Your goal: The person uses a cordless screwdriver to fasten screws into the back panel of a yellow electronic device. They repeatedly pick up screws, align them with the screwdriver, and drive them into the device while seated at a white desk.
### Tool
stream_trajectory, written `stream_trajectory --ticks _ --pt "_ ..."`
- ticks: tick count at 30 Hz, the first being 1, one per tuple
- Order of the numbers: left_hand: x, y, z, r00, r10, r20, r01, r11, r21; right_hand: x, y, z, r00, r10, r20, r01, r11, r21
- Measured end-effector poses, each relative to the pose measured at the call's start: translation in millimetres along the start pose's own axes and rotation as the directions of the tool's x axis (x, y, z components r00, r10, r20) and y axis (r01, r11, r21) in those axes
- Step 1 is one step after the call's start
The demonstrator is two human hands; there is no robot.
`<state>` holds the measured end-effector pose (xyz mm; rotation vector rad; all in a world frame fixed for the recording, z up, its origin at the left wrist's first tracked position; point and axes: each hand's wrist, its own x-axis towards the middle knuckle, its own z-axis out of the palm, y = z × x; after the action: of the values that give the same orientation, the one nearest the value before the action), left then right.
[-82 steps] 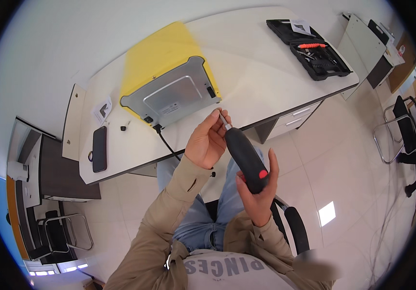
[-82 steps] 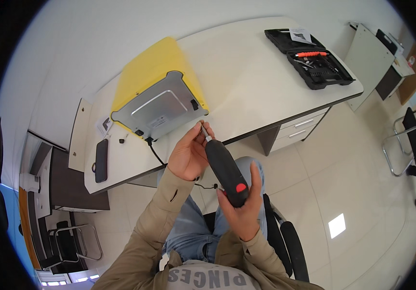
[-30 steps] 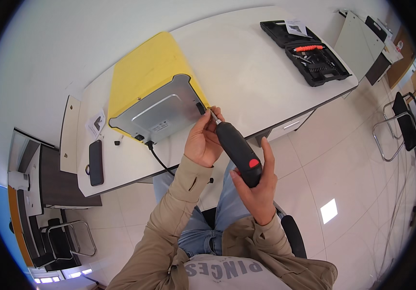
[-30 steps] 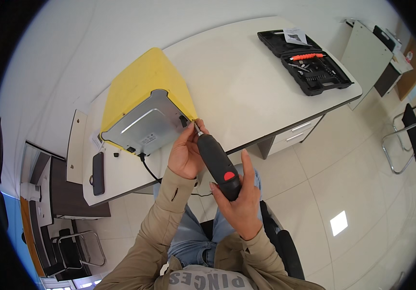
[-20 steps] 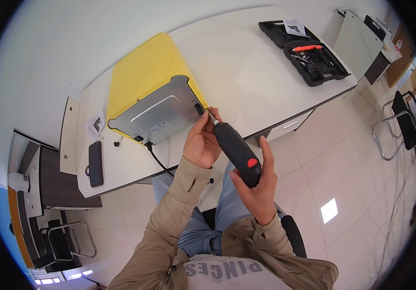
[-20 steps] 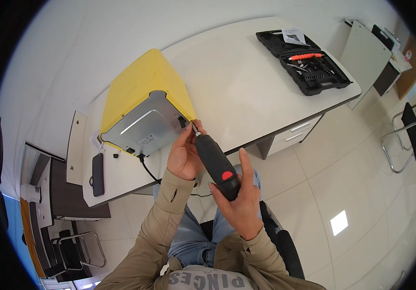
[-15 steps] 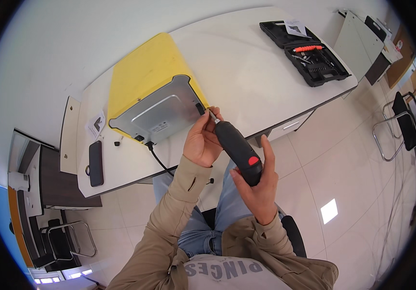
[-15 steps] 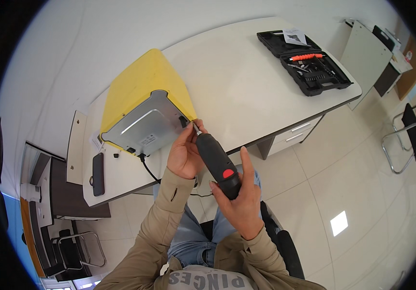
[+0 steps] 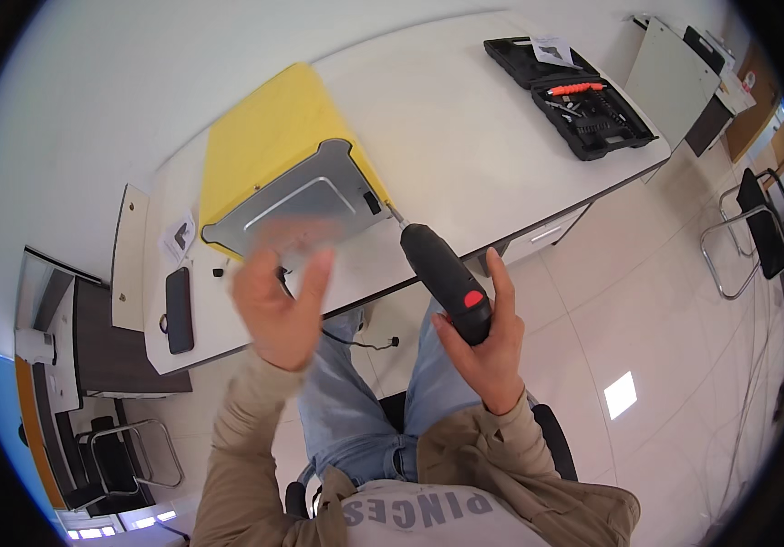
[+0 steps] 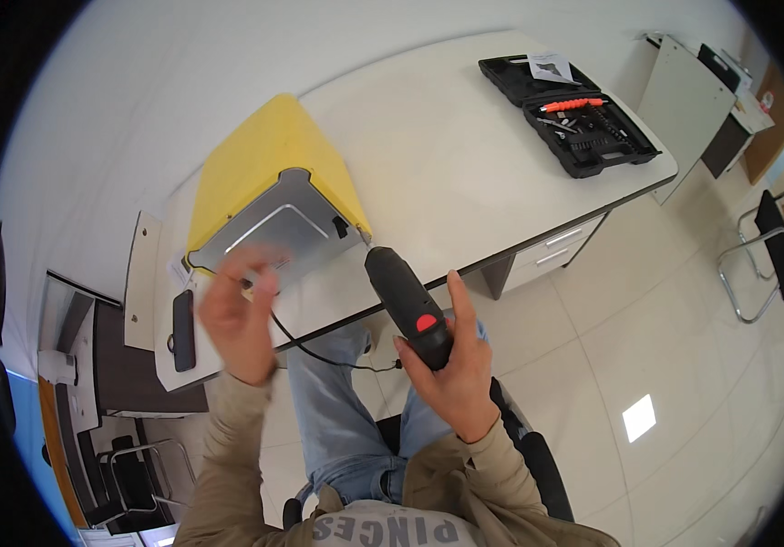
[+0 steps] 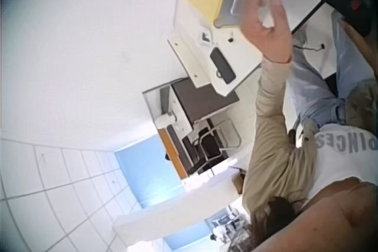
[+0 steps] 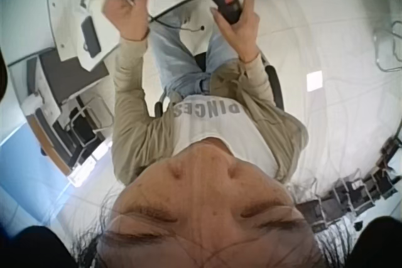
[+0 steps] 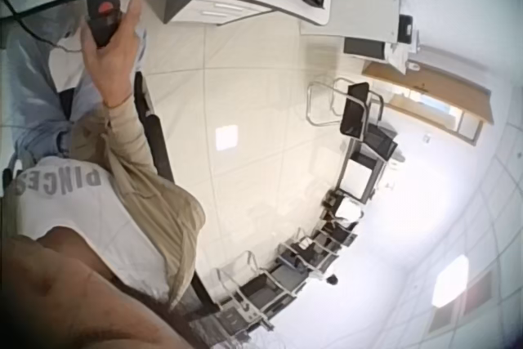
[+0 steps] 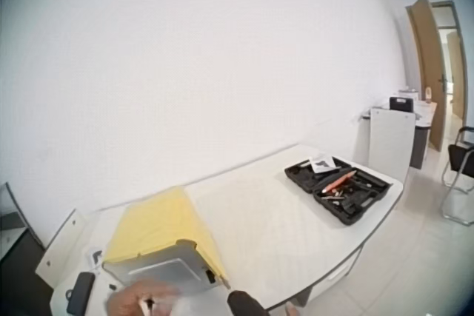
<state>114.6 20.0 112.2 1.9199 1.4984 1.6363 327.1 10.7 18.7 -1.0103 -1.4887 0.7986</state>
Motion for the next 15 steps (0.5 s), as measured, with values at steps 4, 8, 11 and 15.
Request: stream_trajectory --ticks 4,8,11,15 --pt "92 -3 -6 0.900 0.432 0.051 -0.410 0.802 0.434 3 -3 2 1.000 -0.029 0.009 0.029 0.999 -0.033" --pt "106 -30 8 0.938 0.260 0.231 -0.341 0.560 0.755 8 2 4 0.997 -0.082 0.002 0.082 0.996 -0.030" --pt "102 -34 18 0.934 0.272 0.233 -0.346 0.525 0.778 9 10 3 0.998 -0.061 -0.003 0.061 0.998 -0.006" --pt "97 -34 33 0.921 0.330 0.209 -0.351 0.464 0.813 7 26 1 0.995 0.099 -0.015 -0.095 0.982 0.165"
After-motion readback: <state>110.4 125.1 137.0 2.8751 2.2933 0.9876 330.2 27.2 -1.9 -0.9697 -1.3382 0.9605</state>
